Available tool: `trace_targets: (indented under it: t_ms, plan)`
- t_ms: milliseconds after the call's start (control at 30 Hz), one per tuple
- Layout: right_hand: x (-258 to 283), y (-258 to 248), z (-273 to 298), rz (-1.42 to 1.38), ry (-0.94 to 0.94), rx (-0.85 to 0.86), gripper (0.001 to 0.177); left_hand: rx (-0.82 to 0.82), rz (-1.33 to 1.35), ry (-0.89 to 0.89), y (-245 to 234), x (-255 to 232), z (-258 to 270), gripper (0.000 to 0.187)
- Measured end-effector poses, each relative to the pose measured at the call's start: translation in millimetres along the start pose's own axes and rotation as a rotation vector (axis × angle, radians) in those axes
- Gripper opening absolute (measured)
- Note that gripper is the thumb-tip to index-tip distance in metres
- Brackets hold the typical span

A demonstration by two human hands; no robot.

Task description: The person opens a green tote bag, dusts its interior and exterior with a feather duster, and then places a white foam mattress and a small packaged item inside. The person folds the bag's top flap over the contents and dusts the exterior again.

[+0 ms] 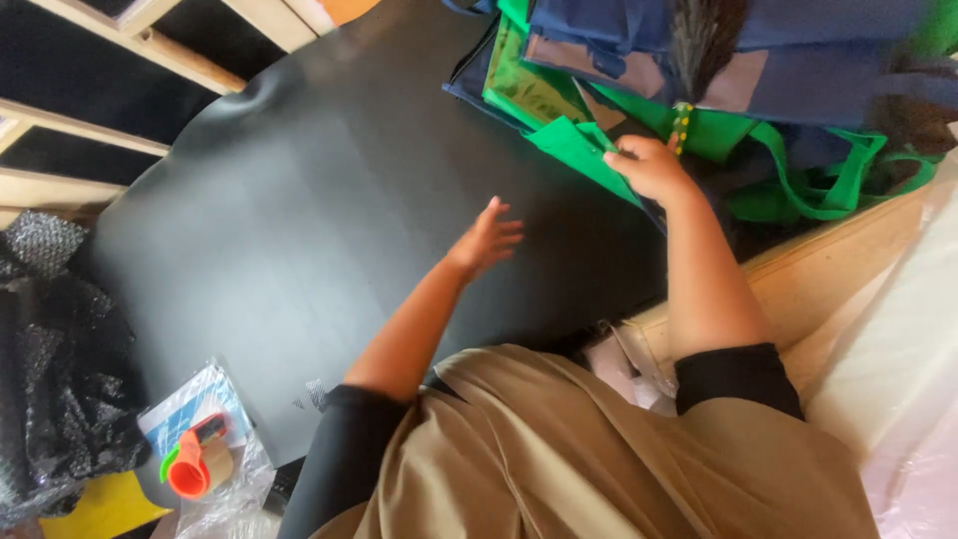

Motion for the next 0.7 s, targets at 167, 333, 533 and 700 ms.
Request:
trace_targets:
  t_ms: [167, 333, 533, 700]
  plan:
    - [-1, -1, 0, -0.055, 0.056, 0.008, 0.032, -0.078, 0.302, -0.142, 79, -43, -22, 0.119]
    - [-52, 32, -25, -0.043, 0.068, -0.001, 0.032, -0.186, 0.317, -0.145, 76, -24, -73, 0.130]
    - [132, -34, 53, 0.201, -0.127, 0.089, 0.046, -0.473, 0.073, 0.033, 38, 27, -132, 0.046]
    - [67, 25, 28, 0.534, -0.033, 0.096, 0.068, -0.554, -0.387, 0.119, 51, 5, -87, 0.041]
Point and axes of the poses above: each hand's wrist, its own z-axis away from the middle knuckle, its own y-axis out of the palm, x = y × z, the point moved 2 cm from there along -z, towards the middle knuckle, and after that the axes turned 7 degrees about -x, right-handed, at the moved point
